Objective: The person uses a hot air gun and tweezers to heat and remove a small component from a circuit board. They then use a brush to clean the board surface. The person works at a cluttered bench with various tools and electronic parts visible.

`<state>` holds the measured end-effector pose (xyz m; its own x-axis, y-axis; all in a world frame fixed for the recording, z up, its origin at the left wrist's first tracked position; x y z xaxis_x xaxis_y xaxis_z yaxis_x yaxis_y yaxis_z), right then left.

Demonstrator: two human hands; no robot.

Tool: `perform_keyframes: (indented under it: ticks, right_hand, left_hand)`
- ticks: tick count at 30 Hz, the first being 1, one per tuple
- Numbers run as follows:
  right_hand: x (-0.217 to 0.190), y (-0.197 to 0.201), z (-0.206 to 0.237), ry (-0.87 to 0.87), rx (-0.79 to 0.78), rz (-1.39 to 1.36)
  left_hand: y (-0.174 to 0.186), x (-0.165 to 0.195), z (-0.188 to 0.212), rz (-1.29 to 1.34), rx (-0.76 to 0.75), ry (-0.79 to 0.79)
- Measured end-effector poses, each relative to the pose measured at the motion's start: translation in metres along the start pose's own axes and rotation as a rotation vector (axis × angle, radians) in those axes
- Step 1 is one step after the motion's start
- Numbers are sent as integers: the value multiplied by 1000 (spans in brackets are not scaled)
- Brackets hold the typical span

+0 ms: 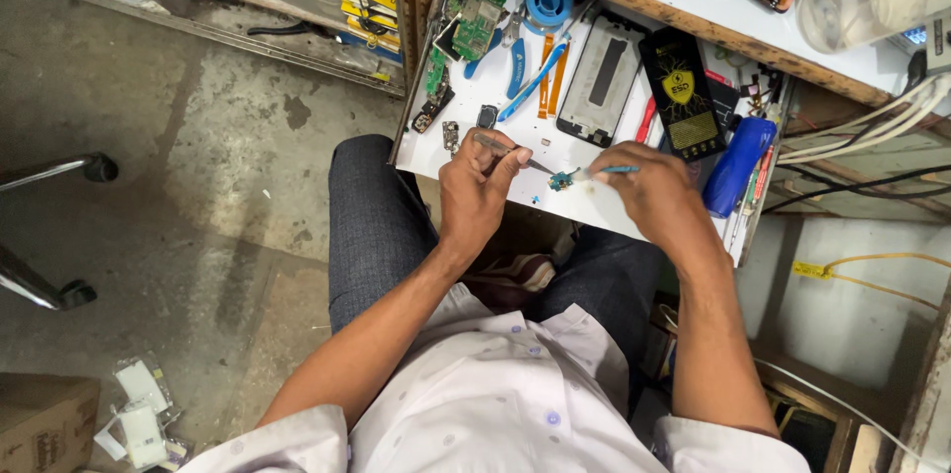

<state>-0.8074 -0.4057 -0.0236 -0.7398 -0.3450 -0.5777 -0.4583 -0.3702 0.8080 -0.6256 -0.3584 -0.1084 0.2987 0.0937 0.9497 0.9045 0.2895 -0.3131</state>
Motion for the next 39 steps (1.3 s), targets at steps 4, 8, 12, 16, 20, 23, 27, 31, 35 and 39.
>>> perform_keyframes:
  ticks: [4,8,12,16,20,23,27,31,35,39]
  right_hand:
    - [-3,-7,2,29,-47,-57]
    - [1,-1,2,-4,29,-20]
    - [3,0,0,-2,26,-52]
    - [9,-4,0,-47,-55,-25]
    - [4,-1,-1,31,-14,-50]
    - [4,-2,-4,46,-21,-2]
    - [6,-1,-4,6,-1,23]
    - [8,-3,-2,-43,-41,-46]
    - [5,-2,0,-4,-28,-17]
    - [5,0,1,48,-26,-53]
  left_hand:
    - [-1,0,-1,25,-5,-15]
    - [-3,-1,-1,-10,-5,-11]
    - [-5,-1,0,18,-12,-5]
    - [-5,-1,-1,-4,-17,-3]
    - [-5,-1,-1,19,-9,-6]
    - [-4,-3,-1,-2,-8,11]
    - [-5,-1,-2,-21,-10,-11]
    - [-2,-4,-3,-50,0,15]
    - [-4,-3,-2,76,-15,-16]
    - [-4,-7,-1,-7,-3,17]
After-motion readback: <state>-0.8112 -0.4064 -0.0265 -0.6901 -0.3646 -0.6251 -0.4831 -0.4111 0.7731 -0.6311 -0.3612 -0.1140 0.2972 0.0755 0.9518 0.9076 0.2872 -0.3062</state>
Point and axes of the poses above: each hand's wrist, its own z-axis away from the middle knuckle, its own y-axis out of the back of the hand, x = y × z, the point moved 9 cm from there along -z, towards the middle knuckle, and after that the axes turned 5 degrees about z, right-handed, at the moved point
